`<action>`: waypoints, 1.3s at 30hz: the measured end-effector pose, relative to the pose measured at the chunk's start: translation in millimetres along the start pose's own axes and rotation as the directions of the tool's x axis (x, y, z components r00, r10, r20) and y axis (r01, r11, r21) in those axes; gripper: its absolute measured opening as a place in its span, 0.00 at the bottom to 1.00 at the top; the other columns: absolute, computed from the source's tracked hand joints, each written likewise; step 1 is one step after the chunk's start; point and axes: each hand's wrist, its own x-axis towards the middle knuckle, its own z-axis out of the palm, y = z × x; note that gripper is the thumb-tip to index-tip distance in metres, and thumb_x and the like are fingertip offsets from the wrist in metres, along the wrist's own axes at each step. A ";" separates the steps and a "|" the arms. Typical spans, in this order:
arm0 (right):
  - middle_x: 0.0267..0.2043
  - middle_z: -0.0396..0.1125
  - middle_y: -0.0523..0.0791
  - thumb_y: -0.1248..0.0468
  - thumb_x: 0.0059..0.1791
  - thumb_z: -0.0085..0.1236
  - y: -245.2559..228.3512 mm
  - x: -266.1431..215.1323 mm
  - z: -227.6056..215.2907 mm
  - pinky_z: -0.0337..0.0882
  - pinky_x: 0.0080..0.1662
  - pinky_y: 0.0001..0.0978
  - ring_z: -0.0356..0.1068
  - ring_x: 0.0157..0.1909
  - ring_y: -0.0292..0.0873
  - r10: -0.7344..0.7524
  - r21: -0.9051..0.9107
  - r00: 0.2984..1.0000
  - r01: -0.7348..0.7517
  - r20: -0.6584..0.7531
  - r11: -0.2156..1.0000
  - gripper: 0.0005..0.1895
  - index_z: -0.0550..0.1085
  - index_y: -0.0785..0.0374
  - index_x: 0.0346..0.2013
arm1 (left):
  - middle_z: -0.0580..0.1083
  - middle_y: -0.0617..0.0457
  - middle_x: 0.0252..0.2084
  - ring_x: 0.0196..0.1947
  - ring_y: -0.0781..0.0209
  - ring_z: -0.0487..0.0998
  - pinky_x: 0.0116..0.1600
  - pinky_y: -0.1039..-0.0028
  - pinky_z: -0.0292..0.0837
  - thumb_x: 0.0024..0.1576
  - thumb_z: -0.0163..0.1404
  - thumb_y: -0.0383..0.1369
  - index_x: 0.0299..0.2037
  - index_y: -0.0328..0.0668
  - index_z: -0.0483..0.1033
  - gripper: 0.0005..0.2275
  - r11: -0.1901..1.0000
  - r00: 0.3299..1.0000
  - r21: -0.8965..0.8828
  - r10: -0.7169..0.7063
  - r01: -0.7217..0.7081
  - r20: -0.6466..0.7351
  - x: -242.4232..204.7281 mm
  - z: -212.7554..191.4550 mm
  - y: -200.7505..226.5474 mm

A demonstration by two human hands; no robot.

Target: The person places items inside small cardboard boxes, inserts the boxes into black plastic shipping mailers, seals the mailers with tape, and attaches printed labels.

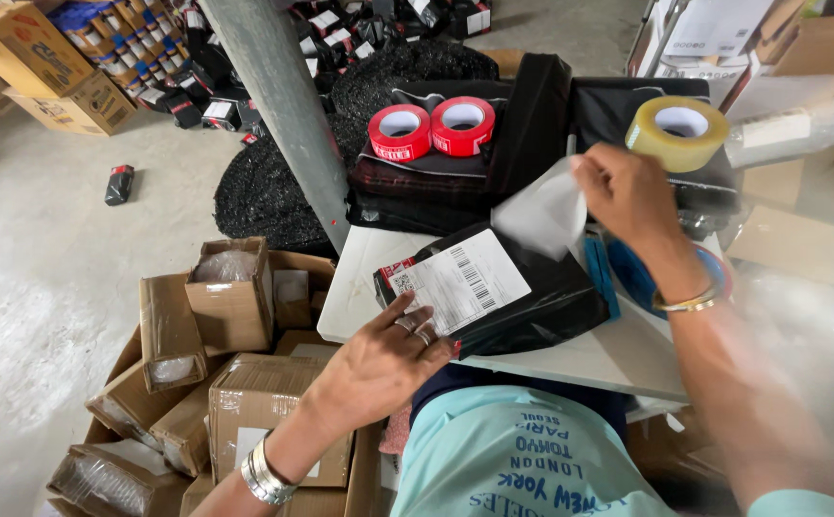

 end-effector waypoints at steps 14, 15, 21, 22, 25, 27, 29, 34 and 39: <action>0.70 0.61 0.59 0.51 0.53 0.61 -55.9 -33.2 50.4 0.68 0.61 0.46 0.66 0.66 0.59 -0.200 -0.044 0.954 0.214 0.224 0.976 0.32 0.68 0.74 0.60 | 0.64 0.37 0.69 0.73 0.41 0.59 0.73 0.50 0.50 0.63 0.47 0.46 0.64 0.30 0.66 0.27 0.921 0.957 -0.263 -0.284 0.287 0.051 68.6 64.2 -31.5; 0.70 0.61 0.59 0.51 0.53 0.61 -53.9 -37.7 50.8 0.68 0.61 0.46 0.66 0.66 0.59 -0.205 -0.039 0.950 0.220 0.235 0.975 0.32 0.68 0.74 0.60 | 0.62 0.36 0.70 0.72 0.42 0.58 0.71 0.50 0.48 0.61 0.47 0.51 0.66 0.28 0.64 0.32 0.890 0.930 -0.277 -0.367 0.361 0.032 64.3 59.9 -29.8; 0.66 0.58 0.65 0.44 0.44 0.66 -59.1 -58.8 32.5 0.66 0.61 0.46 0.62 0.66 0.64 -0.096 0.002 0.980 0.098 0.176 0.995 0.48 0.63 0.80 0.63 | 0.62 0.40 0.73 0.76 0.40 0.55 0.75 0.45 0.43 0.59 0.52 0.49 0.69 0.39 0.63 0.32 0.803 0.804 -0.137 -0.591 0.580 -0.062 20.6 52.8 -7.5; 0.66 0.60 0.64 0.44 0.44 0.67 -62.3 -62.0 29.6 0.66 0.61 0.46 0.63 0.65 0.62 -0.059 -0.003 0.987 0.060 0.149 0.998 0.48 0.63 0.79 0.64 | 0.62 0.40 0.73 0.76 0.40 0.55 0.75 0.45 0.43 0.59 0.52 0.49 0.69 0.39 0.63 0.32 0.793 0.794 -0.136 -0.605 0.594 -0.063 12.7 57.1 -2.2; 0.66 0.61 0.62 0.46 0.43 0.69 -71.0 -83.8 20.9 0.66 0.64 0.45 0.64 0.66 0.61 -0.065 0.006 0.998 0.065 0.025 0.998 0.48 0.64 0.77 0.65 | 0.53 0.28 0.78 0.80 0.34 0.49 0.79 0.52 0.47 0.63 0.55 0.42 0.76 0.33 0.52 0.36 0.671 0.615 -0.476 -0.731 0.569 -0.296 -8.4 70.7 11.0; 0.66 0.61 0.61 0.47 0.42 0.70 -72.9 -105.6 17.3 0.66 0.65 0.45 0.64 0.67 0.61 -0.118 0.002 0.990 0.118 -0.078 0.993 0.48 0.64 0.76 0.66 | 0.51 0.42 0.76 0.77 0.45 0.52 0.75 0.59 0.49 0.52 0.60 0.40 0.76 0.43 0.40 0.46 -0.155 0.418 -0.976 -0.885 0.156 0.207 -12.5 76.4 16.4; 0.64 0.63 0.58 0.50 0.41 0.72 -72.4 -136.7 17.5 0.68 0.65 0.45 0.64 0.66 0.58 -0.112 -0.012 0.958 0.113 -0.263 0.993 0.46 0.66 0.74 0.65 | 0.56 0.41 0.74 0.74 0.45 0.57 0.74 0.60 0.53 0.48 0.62 0.40 0.76 0.41 0.43 0.48 -0.126 0.495 -0.977 -0.847 0.171 0.196 -13.7 72.5 16.6; 0.50 0.74 0.50 0.59 0.57 0.63 -21.0 -192.8 -31.0 0.74 0.46 0.27 0.73 0.43 0.41 0.416 0.607 0.850 -0.150 -0.325 0.781 0.14 0.77 0.66 0.51 | 0.66 0.36 0.66 0.65 0.40 0.66 0.71 0.60 0.58 0.40 0.68 0.40 0.77 0.40 0.50 0.52 0.042 0.723 -0.987 -0.686 0.154 0.084 13.1 18.0 7.0; 0.50 0.72 0.48 0.63 0.55 0.64 18.3 -216.8 -93.0 0.74 0.46 0.27 0.72 0.44 0.40 0.627 0.669 0.660 -0.247 -0.413 0.701 0.12 0.77 0.66 0.50 | 0.71 0.43 0.65 0.64 0.46 0.73 0.72 0.62 0.66 0.42 0.66 0.49 0.72 0.44 0.64 0.45 0.673 0.997 -0.735 0.035 -0.079 -0.075 87.3 -29.3 4.1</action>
